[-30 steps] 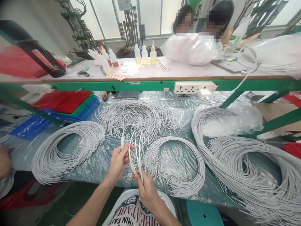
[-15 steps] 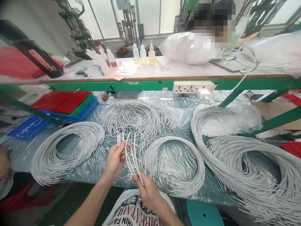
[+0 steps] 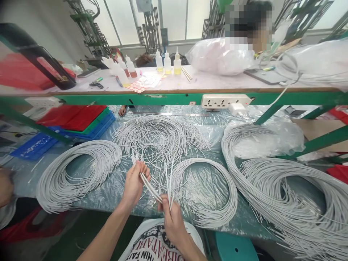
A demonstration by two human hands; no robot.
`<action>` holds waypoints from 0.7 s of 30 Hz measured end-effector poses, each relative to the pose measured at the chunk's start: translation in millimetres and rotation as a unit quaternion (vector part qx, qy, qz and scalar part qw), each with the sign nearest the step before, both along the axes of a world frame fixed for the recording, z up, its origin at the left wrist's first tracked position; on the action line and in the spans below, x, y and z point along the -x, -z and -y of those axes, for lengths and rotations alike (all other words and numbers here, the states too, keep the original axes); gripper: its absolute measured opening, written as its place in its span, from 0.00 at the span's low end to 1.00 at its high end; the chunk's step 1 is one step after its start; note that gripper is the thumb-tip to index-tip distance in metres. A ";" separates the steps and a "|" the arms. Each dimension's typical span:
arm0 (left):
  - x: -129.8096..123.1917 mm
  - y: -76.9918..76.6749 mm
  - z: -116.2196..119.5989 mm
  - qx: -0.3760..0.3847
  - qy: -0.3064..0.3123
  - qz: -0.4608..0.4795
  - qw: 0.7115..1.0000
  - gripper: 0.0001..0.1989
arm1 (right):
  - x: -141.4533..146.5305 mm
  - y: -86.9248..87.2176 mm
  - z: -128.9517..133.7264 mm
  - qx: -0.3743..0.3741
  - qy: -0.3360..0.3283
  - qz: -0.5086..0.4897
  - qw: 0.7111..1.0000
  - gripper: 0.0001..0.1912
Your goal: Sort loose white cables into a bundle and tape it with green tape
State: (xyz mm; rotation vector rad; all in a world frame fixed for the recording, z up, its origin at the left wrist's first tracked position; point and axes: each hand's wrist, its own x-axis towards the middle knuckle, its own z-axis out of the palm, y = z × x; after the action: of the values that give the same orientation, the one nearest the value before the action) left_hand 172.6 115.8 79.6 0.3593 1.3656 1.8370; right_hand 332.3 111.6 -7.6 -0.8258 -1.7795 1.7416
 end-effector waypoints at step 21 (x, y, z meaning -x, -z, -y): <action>-1.9 6.2 4.4 0.078 0.133 -0.022 0.988 0.23 | 1.1 -13.9 7.5 0.018 -0.192 -0.002 0.981 0.22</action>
State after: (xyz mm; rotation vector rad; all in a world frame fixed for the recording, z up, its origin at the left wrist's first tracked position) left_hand 174.5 111.4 73.4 0.4775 1.4069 1.5033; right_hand 331.2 104.1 6.3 -0.5138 -2.0116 2.0162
